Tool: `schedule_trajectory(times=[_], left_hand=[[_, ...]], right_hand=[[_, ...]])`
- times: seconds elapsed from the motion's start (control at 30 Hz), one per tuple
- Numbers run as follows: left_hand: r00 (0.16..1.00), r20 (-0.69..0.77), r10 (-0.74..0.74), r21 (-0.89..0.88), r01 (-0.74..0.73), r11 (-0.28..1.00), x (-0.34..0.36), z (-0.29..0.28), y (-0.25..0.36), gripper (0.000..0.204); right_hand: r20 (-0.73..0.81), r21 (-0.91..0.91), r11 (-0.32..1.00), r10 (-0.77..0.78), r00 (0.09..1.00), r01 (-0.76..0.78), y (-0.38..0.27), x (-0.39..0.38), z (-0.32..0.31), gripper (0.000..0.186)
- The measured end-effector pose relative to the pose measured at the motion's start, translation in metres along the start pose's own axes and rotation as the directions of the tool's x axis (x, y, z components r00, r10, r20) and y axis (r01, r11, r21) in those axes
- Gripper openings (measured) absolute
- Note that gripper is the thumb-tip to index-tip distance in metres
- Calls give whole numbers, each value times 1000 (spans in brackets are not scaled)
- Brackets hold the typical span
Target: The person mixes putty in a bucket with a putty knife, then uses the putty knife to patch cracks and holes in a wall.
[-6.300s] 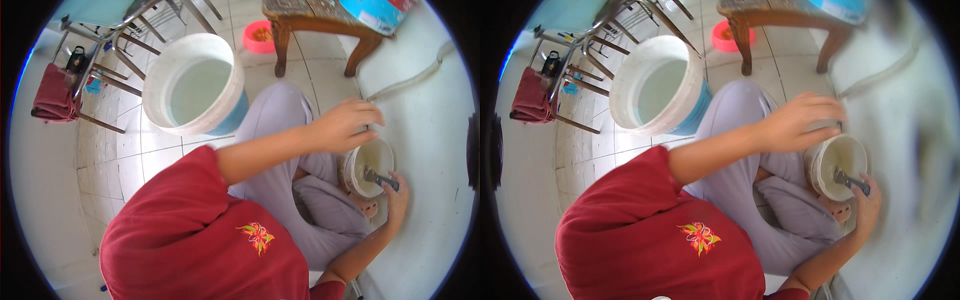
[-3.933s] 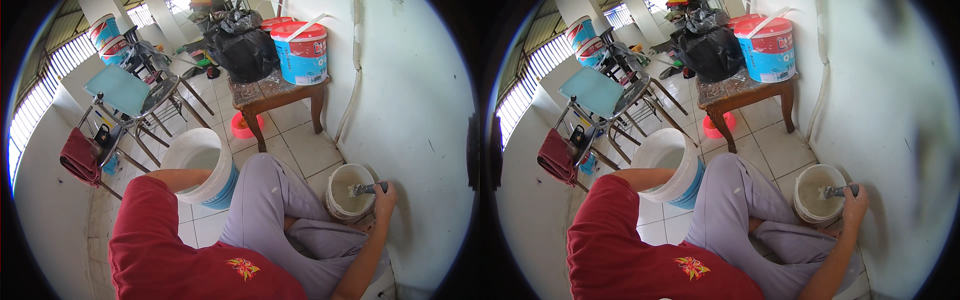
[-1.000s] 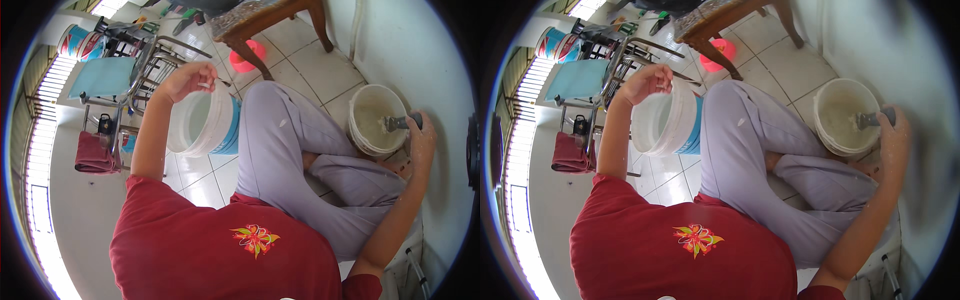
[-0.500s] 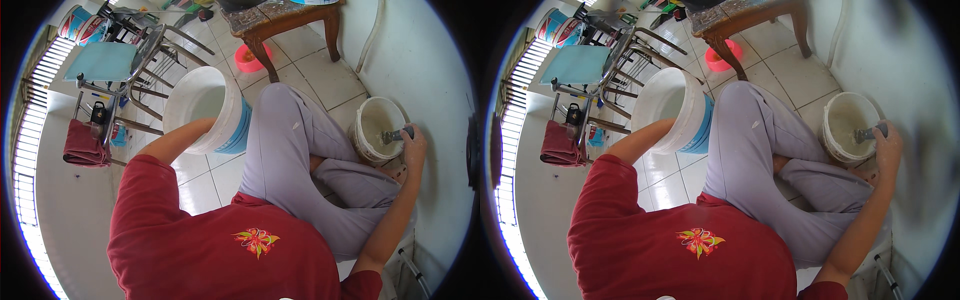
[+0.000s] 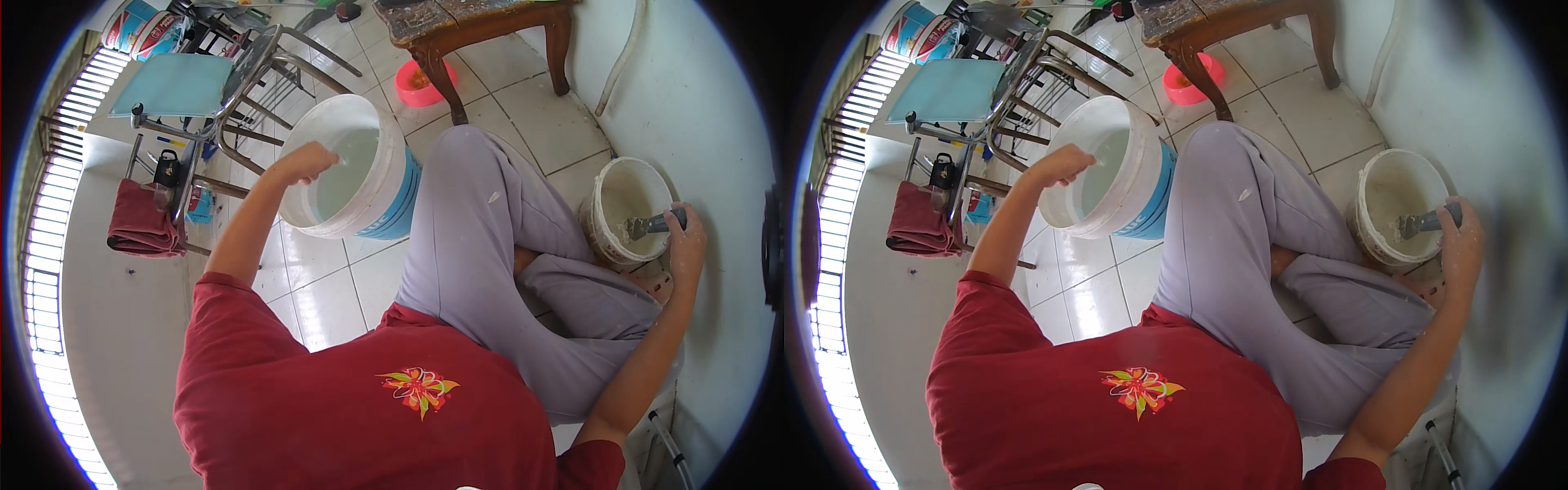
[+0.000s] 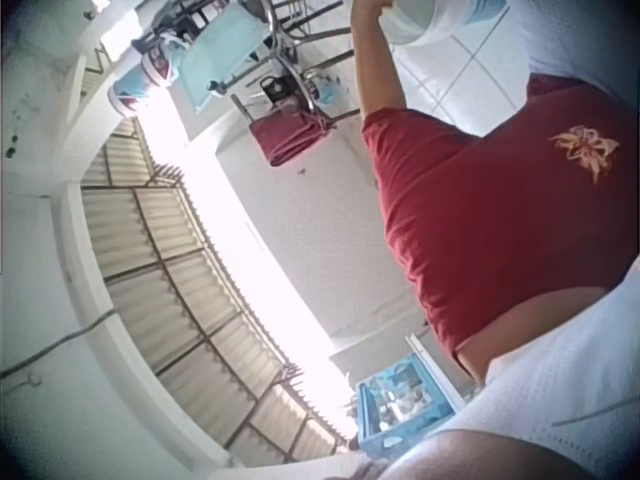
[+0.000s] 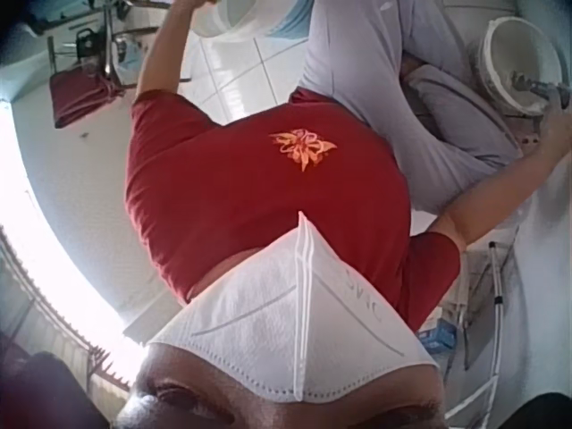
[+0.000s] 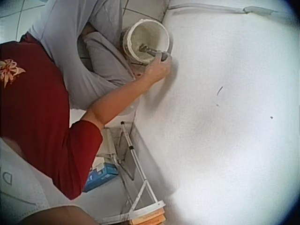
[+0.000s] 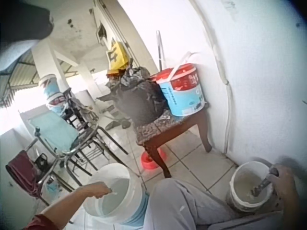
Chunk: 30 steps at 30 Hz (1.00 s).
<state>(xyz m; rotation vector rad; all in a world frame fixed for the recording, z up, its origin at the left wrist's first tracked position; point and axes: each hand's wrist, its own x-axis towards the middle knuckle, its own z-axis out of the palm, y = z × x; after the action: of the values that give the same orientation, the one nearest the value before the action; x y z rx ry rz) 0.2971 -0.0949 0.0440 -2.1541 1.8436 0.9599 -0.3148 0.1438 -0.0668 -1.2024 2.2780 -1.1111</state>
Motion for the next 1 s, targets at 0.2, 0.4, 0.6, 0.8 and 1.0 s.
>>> schedule_trajectory(times=[0.2,0.4,0.6,0.8,1.0], left_hand=[[997,-66,-30,-149,20,989,-2,-5,-18,30],[978,-203,-44,-22,40,999,-1,-5,-17,33],[911,-293,289,266,-213,940,-36,-48,99,45],[541,-111,834,476,-707,523,-70,20,275,52],[325,237,916,382,-898,220,-74,175,394,43]], right_hand=[[14,-82,997,9,1000,-8,5,0,-6,33],[-68,-193,979,-81,994,67,3,-1,-8,33],[-47,-130,991,31,998,-37,-4,-2,-6,31],[-63,-157,987,35,997,-45,0,-5,-10,31],[-43,-142,990,-25,999,19,-10,-5,-8,32]])
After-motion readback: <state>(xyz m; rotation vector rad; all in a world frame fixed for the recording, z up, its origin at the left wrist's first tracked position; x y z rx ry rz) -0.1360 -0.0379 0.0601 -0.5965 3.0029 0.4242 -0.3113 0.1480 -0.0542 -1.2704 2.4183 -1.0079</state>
